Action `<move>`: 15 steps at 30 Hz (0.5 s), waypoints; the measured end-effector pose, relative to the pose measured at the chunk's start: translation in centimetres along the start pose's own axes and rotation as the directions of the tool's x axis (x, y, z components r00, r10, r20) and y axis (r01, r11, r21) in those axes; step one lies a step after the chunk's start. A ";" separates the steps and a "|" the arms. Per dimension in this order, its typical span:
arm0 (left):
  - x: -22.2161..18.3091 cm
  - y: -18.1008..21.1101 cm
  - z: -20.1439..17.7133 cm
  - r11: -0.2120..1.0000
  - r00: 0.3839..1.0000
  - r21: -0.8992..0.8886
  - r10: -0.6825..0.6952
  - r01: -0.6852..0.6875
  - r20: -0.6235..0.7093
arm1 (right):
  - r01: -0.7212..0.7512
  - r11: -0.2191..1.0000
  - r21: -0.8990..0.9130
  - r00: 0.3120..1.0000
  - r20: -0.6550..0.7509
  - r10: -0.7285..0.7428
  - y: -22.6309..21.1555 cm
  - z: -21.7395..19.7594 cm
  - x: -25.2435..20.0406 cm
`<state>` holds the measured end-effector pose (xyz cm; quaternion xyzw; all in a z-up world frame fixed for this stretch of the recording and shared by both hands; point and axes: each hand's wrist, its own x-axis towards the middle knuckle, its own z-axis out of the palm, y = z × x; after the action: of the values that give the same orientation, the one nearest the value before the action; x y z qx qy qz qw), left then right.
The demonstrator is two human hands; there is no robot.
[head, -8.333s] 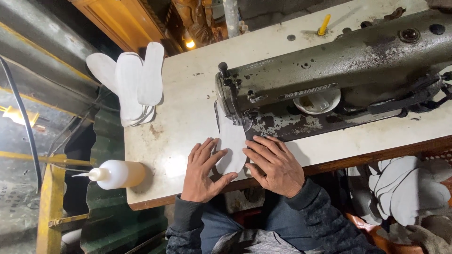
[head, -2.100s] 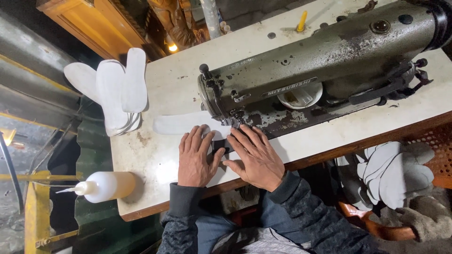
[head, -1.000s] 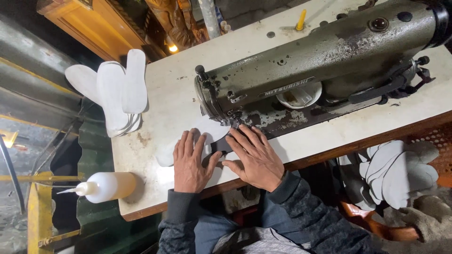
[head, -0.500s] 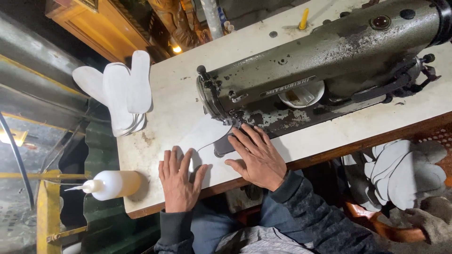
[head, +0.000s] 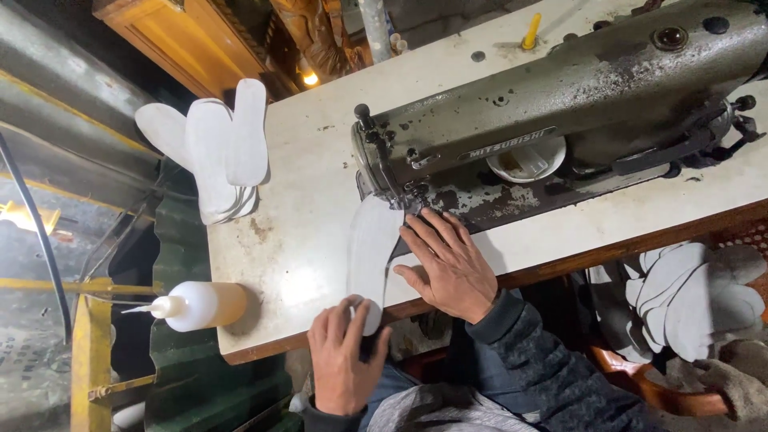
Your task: A person uses an industrial sewing machine to stitch together layers of shoe insoles, occasionally applying liquid from a squeeze bottle.
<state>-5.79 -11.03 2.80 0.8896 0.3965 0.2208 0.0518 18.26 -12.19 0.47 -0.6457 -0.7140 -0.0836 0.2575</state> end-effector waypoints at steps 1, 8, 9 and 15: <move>-0.2 0.2 0.0 1.000 1.000 -0.001 0.000 0.000 0.000 | 0.000 1.000 -0.001 1.000 0.001 0.000 0.0 0.1 -0.1; -2.2 1.3 1.4 0.986 0.996 -0.150 0.076 -0.068 0.044 | -0.017 0.998 0.063 0.999 -0.035 0.019 -0.1 -0.1 0.0; -2.8 1.2 2.0 0.980 0.993 -0.181 0.095 -0.080 0.071 | -0.023 0.997 0.073 0.999 -0.042 0.027 -0.1 -0.1 0.1; -2.5 0.8 2.0 0.967 0.991 -0.227 0.131 -0.119 0.040 | -0.012 0.998 0.063 0.998 -0.058 0.016 -0.2 -0.3 0.2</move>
<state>-5.84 -13.23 0.37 0.9070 0.3107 0.2424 0.1485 18.19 -12.15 0.92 -0.6395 -0.7039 -0.0783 0.2991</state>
